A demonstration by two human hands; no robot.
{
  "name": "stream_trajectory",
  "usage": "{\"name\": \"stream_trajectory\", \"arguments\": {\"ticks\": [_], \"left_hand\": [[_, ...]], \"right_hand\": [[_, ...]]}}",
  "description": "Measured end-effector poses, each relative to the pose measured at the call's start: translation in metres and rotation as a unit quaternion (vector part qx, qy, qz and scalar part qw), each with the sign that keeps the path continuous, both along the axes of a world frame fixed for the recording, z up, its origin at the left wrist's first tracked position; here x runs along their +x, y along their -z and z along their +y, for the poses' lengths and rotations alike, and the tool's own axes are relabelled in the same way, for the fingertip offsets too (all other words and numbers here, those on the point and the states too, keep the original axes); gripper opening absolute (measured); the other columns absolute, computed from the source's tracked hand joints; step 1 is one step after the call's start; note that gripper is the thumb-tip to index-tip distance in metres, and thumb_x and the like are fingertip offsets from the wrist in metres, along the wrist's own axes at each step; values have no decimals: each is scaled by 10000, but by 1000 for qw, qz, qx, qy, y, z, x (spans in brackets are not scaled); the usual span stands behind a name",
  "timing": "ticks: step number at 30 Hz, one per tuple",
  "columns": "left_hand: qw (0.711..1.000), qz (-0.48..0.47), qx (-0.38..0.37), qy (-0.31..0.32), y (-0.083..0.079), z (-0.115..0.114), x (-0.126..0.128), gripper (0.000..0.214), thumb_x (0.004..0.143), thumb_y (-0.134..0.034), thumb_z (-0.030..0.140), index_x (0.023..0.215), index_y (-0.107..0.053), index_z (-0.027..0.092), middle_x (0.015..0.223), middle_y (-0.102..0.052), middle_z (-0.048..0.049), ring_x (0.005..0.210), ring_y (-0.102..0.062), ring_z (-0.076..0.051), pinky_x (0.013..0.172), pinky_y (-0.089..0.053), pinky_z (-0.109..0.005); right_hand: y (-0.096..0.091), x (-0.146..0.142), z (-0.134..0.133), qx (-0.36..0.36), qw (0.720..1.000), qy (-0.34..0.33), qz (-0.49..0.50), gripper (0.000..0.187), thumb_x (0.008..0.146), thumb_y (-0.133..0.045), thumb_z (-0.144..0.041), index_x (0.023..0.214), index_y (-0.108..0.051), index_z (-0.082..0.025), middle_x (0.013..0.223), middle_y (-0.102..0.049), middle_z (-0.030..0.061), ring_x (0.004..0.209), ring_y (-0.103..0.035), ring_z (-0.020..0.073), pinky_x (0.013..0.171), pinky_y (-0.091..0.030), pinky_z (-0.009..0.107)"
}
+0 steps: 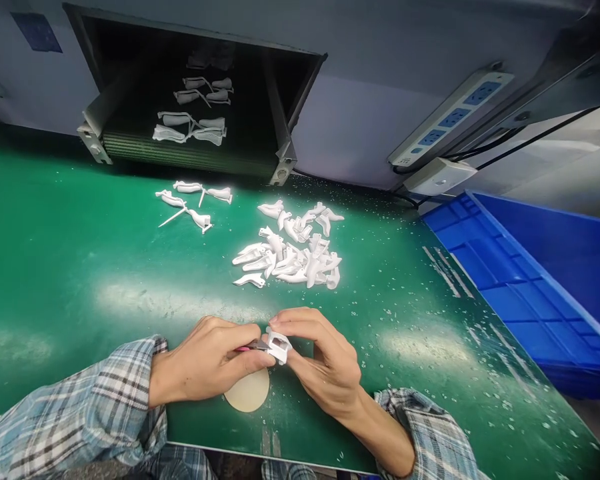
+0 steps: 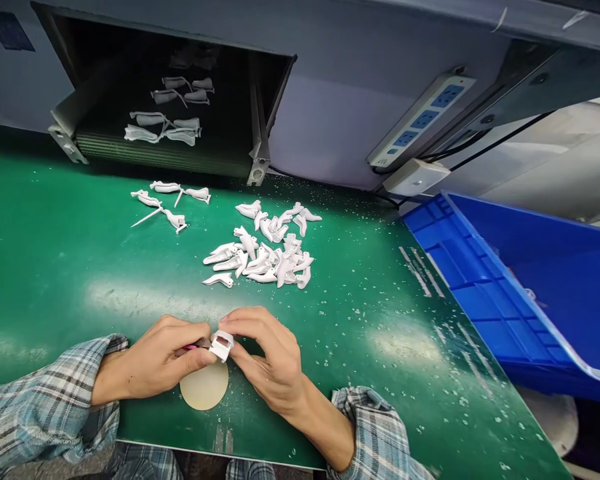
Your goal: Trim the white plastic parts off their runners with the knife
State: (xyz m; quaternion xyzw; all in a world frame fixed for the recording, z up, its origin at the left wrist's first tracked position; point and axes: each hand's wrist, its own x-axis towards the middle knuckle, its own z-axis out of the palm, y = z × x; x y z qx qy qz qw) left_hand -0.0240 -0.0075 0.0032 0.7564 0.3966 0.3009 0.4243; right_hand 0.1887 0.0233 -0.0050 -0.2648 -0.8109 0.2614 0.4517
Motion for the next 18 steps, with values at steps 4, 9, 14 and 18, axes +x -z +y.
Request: {"name": "stream_trajectory", "arguments": {"ticks": [4, 9, 14, 18], "left_hand": [[1000, -14, 3, 11, 2, 0, 0, 430, 1040, -480, 391, 680, -353, 196, 586, -292, 75, 522, -255, -92, 508, -209, -267], [994, -54, 9, -98, 5, -3, 1, 201, 974, -613, 379, 889, -578, 200, 680, -520, 56, 572, -430, -90, 529, -327, -221], [983, -81, 29, -161, 7, -2, 1, 127, 986, -583, 280, 1094, -626, 230, 634, -504, 70, 524, -428, -90, 508, -360, -201], [985, -22, 58, -164, 7, 1, -1, 170, 993, -569, 279, 1155, -593, 235, 694, -602, 57, 535, -506, -95, 517, -398, -203]], "right_hand": [[-1, 0, 0, -1, 1000, 4, 1, 332, 871, -683, 0, 1127, -649, -208, 979, -715, 65, 903, -675, 201, 773, -554, 323], [-1, -3, -1, -55, 998, -4, -5, 337, 903, -669, -62, 1189, -649, -239, 1029, -708, 65, 920, -664, 205, 764, -553, 322], [0, -9, -3, -265, 963, -2, 45, 283, 875, -772, -326, 1145, -704, -272, 989, -717, 47, 811, -656, 191, 697, -561, 301], [-4, -12, -1, -424, 900, -28, 99, 327, 878, -746, -443, 1137, -715, -245, 1046, -739, 77, 922, -698, 215, 778, -596, 313]]}}
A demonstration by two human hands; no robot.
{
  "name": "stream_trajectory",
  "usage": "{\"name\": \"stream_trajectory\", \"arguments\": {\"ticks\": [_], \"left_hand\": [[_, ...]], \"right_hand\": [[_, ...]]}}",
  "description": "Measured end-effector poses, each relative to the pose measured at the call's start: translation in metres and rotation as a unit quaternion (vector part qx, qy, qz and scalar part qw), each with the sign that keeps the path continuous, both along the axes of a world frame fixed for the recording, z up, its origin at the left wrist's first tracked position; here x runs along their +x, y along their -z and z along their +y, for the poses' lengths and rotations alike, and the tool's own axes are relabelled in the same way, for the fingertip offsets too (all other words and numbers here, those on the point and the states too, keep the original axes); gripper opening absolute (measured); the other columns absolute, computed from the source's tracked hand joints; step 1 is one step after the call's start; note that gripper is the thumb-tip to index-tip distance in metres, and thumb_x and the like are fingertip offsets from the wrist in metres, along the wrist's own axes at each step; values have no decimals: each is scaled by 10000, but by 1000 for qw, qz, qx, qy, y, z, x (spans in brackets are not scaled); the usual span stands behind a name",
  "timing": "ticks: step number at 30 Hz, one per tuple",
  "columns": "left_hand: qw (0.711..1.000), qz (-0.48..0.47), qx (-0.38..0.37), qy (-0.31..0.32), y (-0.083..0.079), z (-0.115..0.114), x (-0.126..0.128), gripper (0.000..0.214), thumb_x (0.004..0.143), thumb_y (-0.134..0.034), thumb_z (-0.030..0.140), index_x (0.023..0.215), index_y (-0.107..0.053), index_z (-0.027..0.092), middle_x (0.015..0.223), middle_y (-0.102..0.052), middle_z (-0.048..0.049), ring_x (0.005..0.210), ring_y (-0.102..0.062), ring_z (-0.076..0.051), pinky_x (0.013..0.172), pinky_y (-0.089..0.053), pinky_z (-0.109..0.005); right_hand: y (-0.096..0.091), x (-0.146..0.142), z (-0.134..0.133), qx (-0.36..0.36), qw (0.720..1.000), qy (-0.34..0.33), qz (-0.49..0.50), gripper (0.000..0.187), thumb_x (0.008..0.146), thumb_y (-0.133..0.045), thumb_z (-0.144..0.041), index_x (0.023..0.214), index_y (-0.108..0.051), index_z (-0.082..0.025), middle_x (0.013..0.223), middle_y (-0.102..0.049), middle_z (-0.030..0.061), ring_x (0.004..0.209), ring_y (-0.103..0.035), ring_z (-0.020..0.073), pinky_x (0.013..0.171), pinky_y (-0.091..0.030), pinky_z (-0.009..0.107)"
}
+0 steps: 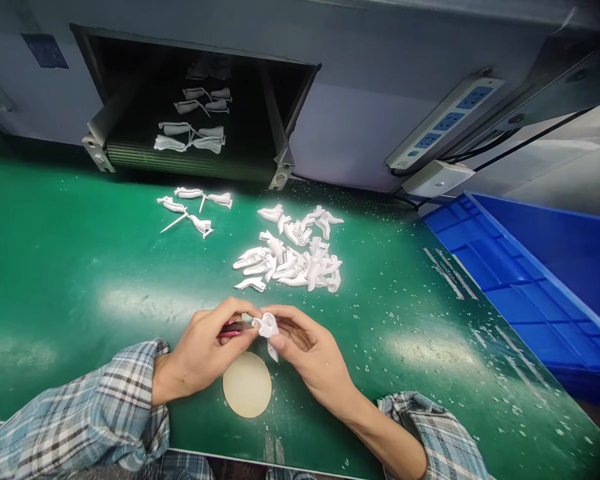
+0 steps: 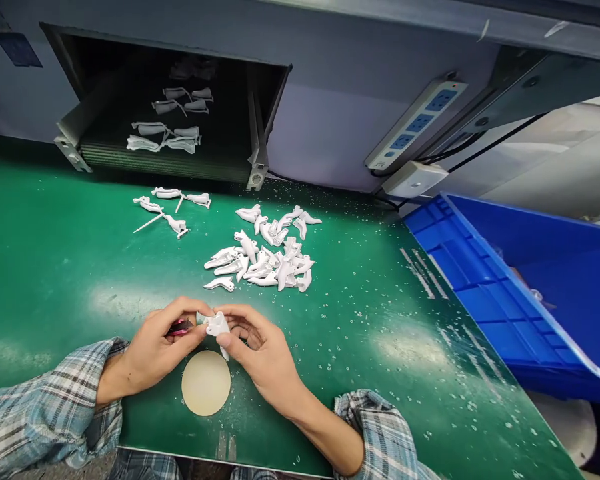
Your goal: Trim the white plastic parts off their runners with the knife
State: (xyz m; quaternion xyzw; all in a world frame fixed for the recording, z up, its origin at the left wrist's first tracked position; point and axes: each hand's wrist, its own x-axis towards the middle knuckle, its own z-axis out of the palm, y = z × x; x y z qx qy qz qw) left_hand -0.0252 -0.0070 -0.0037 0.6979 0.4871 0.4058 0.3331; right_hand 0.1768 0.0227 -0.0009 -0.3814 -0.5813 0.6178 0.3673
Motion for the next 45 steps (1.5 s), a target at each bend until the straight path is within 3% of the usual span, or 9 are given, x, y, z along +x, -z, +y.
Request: {"name": "stream_trajectory", "arguments": {"ticks": [4, 8, 14, 21, 38, 42, 45], "left_hand": [[979, 166, 115, -7, -1, 4, -3, 215, 1007, -555, 402, 1092, -589, 208, 850, -689, -3, 673, -619, -142, 594, -434, -249], [944, 275, 181, -18, -1, 7, -5, 389, 1052, -427, 484, 834, -556, 189, 699, -623, 10, 578, -571, -137, 515, -325, -273], [909, 349, 223, -45, -4, 7, -4, 500, 1068, -347, 516, 733, -525, 191, 624, -576, 9, 523, -513, -135, 481, -233, -304], [890, 377, 251, -62, -9, 8, -3, 526, 1070, -347, 510, 692, -523, 189, 593, -548, 1, 510, -463, -134, 481, -201, -309], [887, 394, 236, -52, -8, 6, -4, 483, 1055, -407, 508, 719, -553, 193, 616, -541, 0, 548, -446, -145, 491, -191, -316], [905, 359, 225, -36, -3, 6, -6, 477, 1063, -404, 481, 712, -546, 192, 617, -554, 2, 548, -449, -144, 498, -199, -324], [934, 299, 193, -14, 0, 7, -8, 453, 1048, -442, 494, 728, -538, 188, 633, -566, 7, 575, -464, -145, 523, -253, -319]], "right_hand": [[-5, 1, 4, -70, 997, 0, -6, 332, 854, -762, -443, 1106, -720, -231, 1021, -740, 72, 927, -694, 203, 802, -589, 304], [-6, 2, 4, -90, 995, 6, -31, 315, 838, -770, -443, 1042, -698, -214, 834, -673, 21, 707, -610, 138, 632, -526, 240], [-6, 1, 2, -61, 997, 12, -54, 309, 822, -774, -439, 981, -661, -200, 768, -617, 6, 690, -582, 147, 631, -501, 258], [-9, 0, 2, -37, 996, 21, -75, 280, 827, -757, -435, 948, -649, -207, 755, -603, 2, 669, -572, 152, 618, -493, 271], [-10, -1, -1, 1, 995, 39, -86, 224, 843, -747, -407, 916, -669, -209, 832, -668, 34, 714, -614, 165, 665, -555, 285], [-9, 0, 0, -16, 996, 37, -80, 253, 844, -757, -425, 956, -690, -208, 848, -687, 44, 739, -633, 175, 691, -565, 293], [-7, 0, 2, -75, 996, 22, -33, 307, 849, -761, -453, 1046, -721, -221, 950, -725, 60, 852, -670, 197, 773, -571, 305]]}}
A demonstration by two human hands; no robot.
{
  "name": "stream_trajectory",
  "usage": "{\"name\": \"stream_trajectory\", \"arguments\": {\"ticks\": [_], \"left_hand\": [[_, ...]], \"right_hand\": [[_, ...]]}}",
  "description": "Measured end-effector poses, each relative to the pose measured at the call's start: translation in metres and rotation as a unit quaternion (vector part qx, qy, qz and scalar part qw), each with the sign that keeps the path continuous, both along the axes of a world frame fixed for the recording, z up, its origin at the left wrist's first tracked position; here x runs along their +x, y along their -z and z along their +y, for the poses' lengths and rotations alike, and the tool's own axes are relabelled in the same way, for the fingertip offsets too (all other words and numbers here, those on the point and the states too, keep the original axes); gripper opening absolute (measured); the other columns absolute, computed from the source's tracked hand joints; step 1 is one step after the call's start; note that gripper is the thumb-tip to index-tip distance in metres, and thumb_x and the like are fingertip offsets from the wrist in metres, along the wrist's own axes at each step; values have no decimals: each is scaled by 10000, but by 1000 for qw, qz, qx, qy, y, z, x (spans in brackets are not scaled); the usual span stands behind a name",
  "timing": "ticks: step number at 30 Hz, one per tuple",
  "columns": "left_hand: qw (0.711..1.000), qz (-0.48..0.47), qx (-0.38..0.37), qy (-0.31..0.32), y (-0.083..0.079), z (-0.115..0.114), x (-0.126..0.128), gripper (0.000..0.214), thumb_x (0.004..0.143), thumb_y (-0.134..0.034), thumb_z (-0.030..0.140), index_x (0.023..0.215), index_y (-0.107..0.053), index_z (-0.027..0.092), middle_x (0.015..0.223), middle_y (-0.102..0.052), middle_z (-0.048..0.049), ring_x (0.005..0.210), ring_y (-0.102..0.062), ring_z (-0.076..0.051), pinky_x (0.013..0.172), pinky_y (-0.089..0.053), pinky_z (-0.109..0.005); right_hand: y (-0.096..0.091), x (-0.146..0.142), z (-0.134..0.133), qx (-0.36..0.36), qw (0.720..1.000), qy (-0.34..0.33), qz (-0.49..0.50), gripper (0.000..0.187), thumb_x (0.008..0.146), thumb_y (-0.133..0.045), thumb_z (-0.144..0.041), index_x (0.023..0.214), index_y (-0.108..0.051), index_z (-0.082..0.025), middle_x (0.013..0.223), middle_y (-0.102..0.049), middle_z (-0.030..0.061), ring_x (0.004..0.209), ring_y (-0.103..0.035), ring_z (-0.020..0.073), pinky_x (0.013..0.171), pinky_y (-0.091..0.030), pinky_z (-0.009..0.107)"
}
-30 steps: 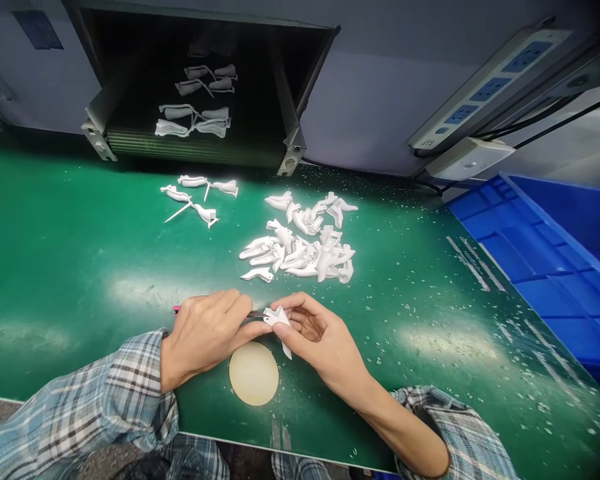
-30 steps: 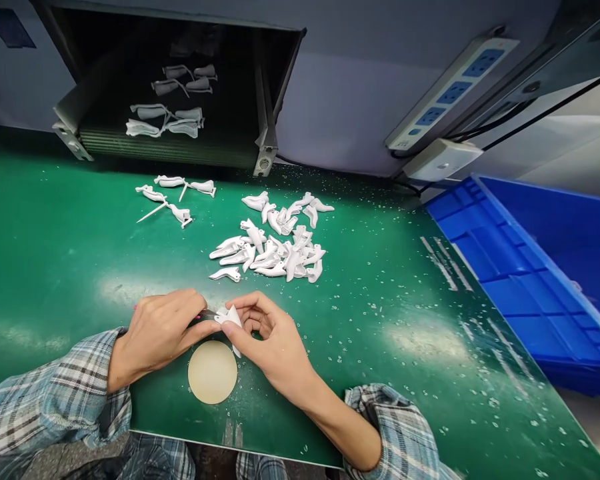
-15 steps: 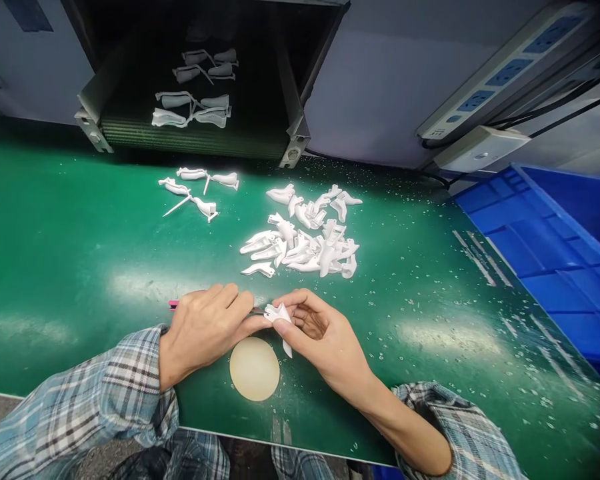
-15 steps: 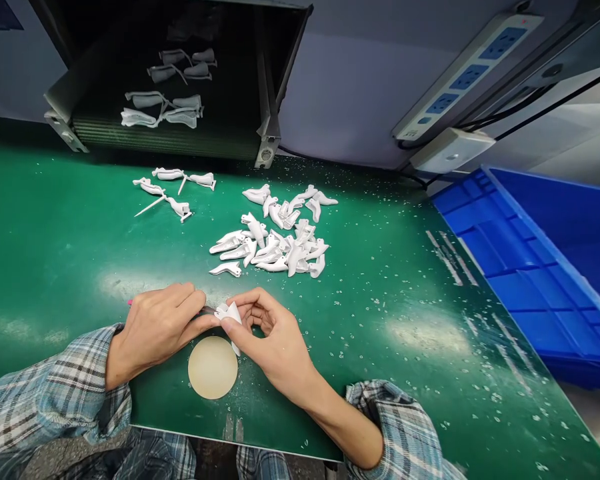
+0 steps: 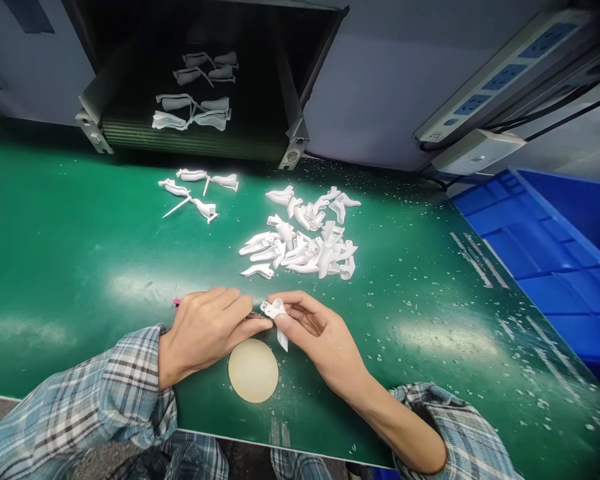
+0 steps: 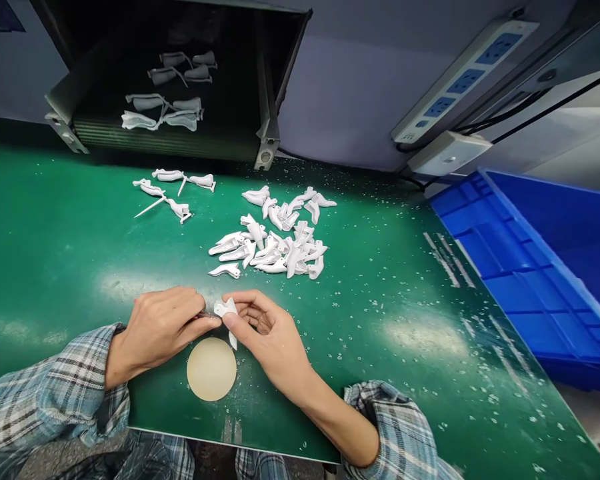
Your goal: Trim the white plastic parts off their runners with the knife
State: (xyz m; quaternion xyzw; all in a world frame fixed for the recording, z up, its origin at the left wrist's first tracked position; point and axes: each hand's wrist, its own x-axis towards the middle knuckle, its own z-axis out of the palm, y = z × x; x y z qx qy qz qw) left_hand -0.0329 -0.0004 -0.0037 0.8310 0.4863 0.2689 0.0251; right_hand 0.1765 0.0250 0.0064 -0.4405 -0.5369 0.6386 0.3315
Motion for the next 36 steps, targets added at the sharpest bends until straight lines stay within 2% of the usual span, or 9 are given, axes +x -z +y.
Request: {"name": "stream_trajectory", "arguments": {"ticks": [3, 6, 10, 13, 23, 29, 36], "left_hand": [[995, -76, -59, 27, 1, 1, -1, 423, 1060, -391, 495, 886, -594, 167, 748, -618, -21, 674, -501, -166, 612, -356, -309], [986, -128, -97, 43, -1, 1, 1, 379, 1098, -291, 345, 1059, -621, 164, 850, -621, -41, 756, -505, -180, 712, -404, -322], [971, -171, -160, 37, -3, -2, 4, 281, 1081, -394, 324, 1125, -643, 202, 909, -581, -29, 789, -545, -156, 714, -427, -287], [968, -171, -175, 50, -1, -3, 5, 275, 1075, -418, 339, 1139, -654, 213, 902, -567, -18, 736, -545, -137, 672, -426, -270], [974, -138, -173, 50, -5, -3, 3, 309, 1076, -410, 348, 1162, -670, 204, 895, -575, -22, 695, -547, -132, 630, -424, -264], [981, -104, -160, 34, -3, -1, 1, 322, 1078, -399, 373, 1151, -672, 219, 867, -556, -9, 664, -539, -124, 599, -417, -254], [999, -47, -9, -2, 2, 1, 2, 246, 1062, -464, 322, 1076, -661, 174, 858, -626, -19, 629, -569, -122, 566, -400, -255]], "right_hand": [[3, -1, 2, -74, 994, -3, 81, 344, 880, -734, -476, 1134, -740, -245, 973, -733, 49, 899, -664, 193, 837, -555, 313], [6, -2, 3, -126, 981, 8, 150, 353, 896, -722, -477, 1171, -743, -256, 908, -722, 38, 835, -637, 179, 846, -548, 329], [9, -2, 4, -141, 973, 26, 182, 341, 888, -736, -469, 1167, -750, -274, 959, -727, 36, 845, -627, 176, 883, -539, 338], [10, -1, 5, -151, 969, 30, 192, 359, 875, -751, -470, 1182, -749, -285, 994, -728, 37, 886, -630, 181, 914, -531, 338], [6, -3, 3, -204, 951, 47, 227, 313, 881, -775, -394, 1169, -769, -271, 970, -719, 20, 921, -577, 158, 951, -459, 290], [5, -5, 2, -212, 947, 58, 233, 317, 864, -796, -390, 1148, -775, -252, 967, -701, 18, 879, -549, 144, 885, -467, 261], [5, -9, -2, -197, 951, 45, 235, 251, 898, -761, -391, 1063, -774, -203, 918, -657, 17, 813, -522, 114, 784, -480, 218]]}}
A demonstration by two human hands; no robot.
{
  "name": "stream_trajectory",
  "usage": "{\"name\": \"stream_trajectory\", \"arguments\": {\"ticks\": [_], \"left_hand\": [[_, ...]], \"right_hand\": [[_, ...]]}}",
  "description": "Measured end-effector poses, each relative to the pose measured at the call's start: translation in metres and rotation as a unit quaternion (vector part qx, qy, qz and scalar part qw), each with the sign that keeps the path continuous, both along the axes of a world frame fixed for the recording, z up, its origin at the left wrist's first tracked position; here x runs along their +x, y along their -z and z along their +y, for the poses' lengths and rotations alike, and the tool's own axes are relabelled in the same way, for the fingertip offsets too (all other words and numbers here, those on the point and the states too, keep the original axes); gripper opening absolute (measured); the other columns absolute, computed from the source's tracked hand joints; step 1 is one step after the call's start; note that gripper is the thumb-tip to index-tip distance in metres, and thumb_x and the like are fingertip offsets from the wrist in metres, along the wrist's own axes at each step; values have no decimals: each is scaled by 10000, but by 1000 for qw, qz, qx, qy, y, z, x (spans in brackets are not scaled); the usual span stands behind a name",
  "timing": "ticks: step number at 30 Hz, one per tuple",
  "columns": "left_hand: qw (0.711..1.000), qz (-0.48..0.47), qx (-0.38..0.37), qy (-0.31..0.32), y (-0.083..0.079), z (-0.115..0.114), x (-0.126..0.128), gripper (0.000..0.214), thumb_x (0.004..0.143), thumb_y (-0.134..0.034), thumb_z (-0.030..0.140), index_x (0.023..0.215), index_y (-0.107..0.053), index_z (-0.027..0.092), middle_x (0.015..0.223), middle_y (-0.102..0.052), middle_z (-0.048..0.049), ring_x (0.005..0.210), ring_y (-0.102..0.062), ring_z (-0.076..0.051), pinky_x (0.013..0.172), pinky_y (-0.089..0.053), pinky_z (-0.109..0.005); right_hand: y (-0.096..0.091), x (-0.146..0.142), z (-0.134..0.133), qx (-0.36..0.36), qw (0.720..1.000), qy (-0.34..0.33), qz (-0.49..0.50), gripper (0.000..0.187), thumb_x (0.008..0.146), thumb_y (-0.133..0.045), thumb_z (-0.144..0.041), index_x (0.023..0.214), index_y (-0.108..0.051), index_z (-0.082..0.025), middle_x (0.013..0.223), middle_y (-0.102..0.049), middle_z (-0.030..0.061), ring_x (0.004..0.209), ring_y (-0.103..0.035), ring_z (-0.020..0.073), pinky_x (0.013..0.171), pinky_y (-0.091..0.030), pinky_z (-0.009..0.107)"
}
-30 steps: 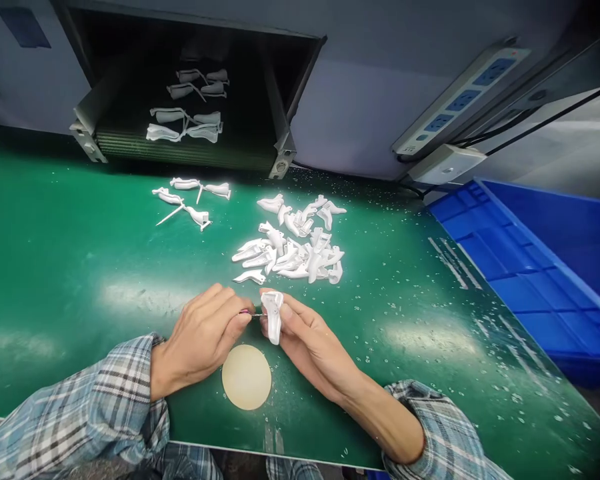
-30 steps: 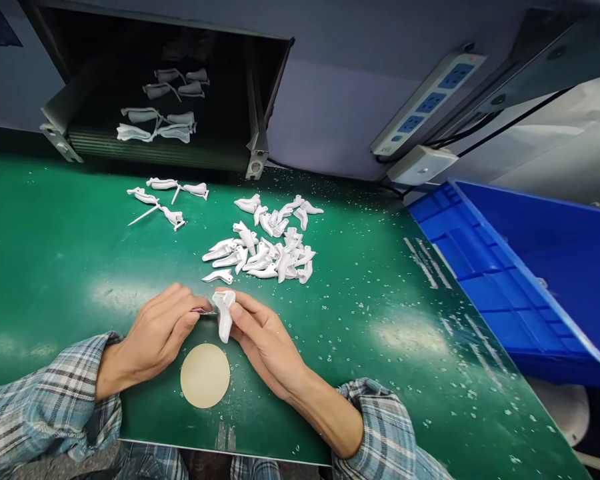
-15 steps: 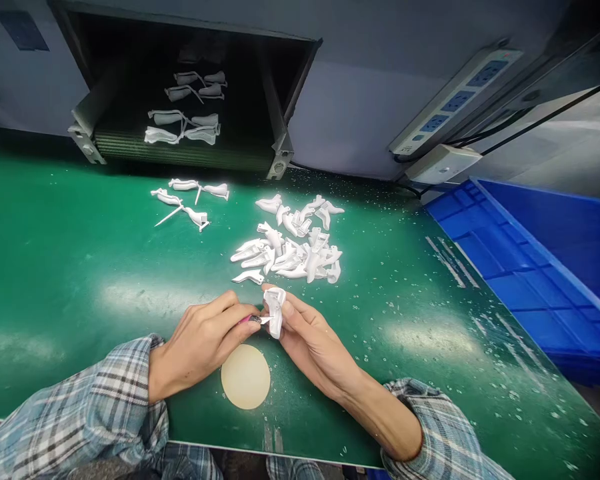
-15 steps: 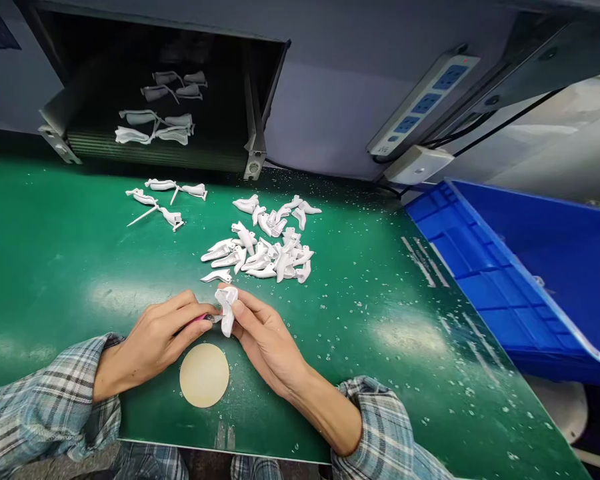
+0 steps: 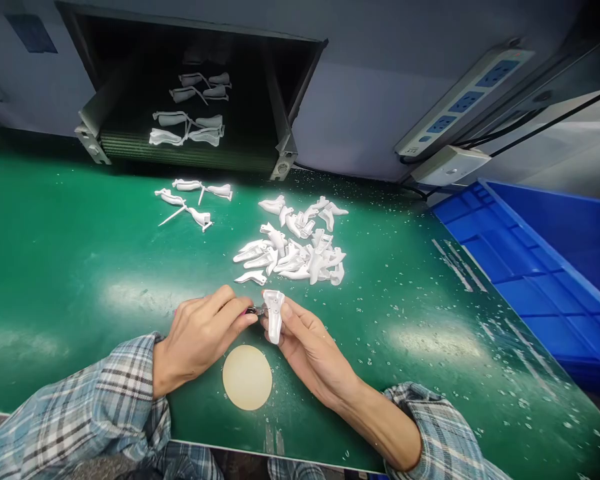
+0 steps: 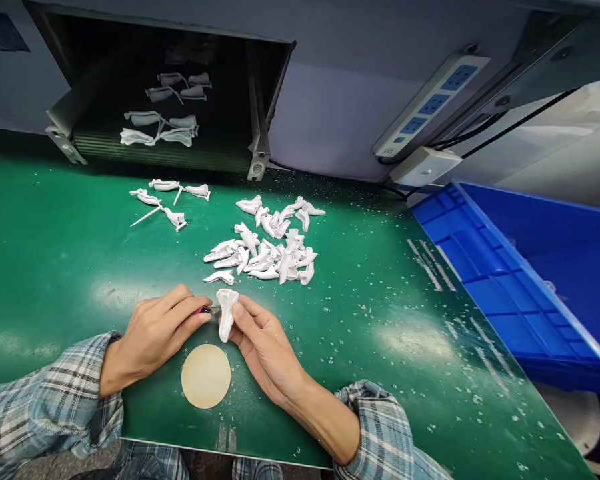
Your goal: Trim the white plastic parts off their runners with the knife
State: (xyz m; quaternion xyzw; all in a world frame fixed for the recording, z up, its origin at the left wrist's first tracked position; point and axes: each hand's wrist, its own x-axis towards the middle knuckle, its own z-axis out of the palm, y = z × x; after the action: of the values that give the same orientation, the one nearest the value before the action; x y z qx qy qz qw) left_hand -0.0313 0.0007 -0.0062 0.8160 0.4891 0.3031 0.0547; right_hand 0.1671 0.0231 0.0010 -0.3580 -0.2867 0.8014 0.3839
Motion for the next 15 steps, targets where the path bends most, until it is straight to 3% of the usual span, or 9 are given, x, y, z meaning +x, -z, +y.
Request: {"name": "stream_trajectory", "arguments": {"ticks": [3, 7, 10, 13, 15], "left_hand": [[999, 1, 42, -25, -2, 4, -4, 205, 1054, -488, 296, 1042, -651, 173, 837, -632, -16, 666, -588, -129, 584, -396, -256], [991, -101, 27, -81, -6, 8, -11, 161, 1052, -491, 282, 1065, -615, 181, 914, -637, -26, 757, -587, -129, 642, -412, -242], [973, -189, -121, -42, -8, 5, -8, 157, 1009, -570, 355, 1016, -568, 198, 827, -611, 12, 683, -541, -115, 608, -398, -231], [903, -308, -299, 20, -10, 1, 1, 213, 961, -640, 375, 1028, -520, 213, 777, -626, 38, 661, -563, -109, 599, -420, -213], [868, -370, -330, 19, -12, 1, 5, 181, 969, -623, 354, 1044, -541, 211, 841, -656, 18, 733, -604, -120, 649, -455, -216]], "right_hand": [[0, -1, -1, -4, 1000, -10, 4, 252, 902, -755, -402, 1018, -770, -179, 867, -630, 16, 776, -513, 107, 739, -481, 211], [1, 0, -2, -22, 999, -23, 0, 283, 890, -766, -410, 1050, -764, -177, 842, -631, 19, 747, -530, 107, 699, -498, 215], [2, 1, -2, -5, 1000, -10, -6, 299, 878, -780, -399, 1108, -747, -211, 897, -676, 24, 758, -575, 112, 726, -529, 232], [1, 2, -3, 31, 999, 7, -25, 321, 851, -814, -335, 1150, -723, -259, 1024, -717, 30, 819, -619, 124, 809, -543, 263], [-1, 3, -3, 53, 998, -5, -30, 348, 842, -821, -296, 1169, -705, -272, 1111, -723, 45, 912, -647, 154, 873, -540, 300]]}}
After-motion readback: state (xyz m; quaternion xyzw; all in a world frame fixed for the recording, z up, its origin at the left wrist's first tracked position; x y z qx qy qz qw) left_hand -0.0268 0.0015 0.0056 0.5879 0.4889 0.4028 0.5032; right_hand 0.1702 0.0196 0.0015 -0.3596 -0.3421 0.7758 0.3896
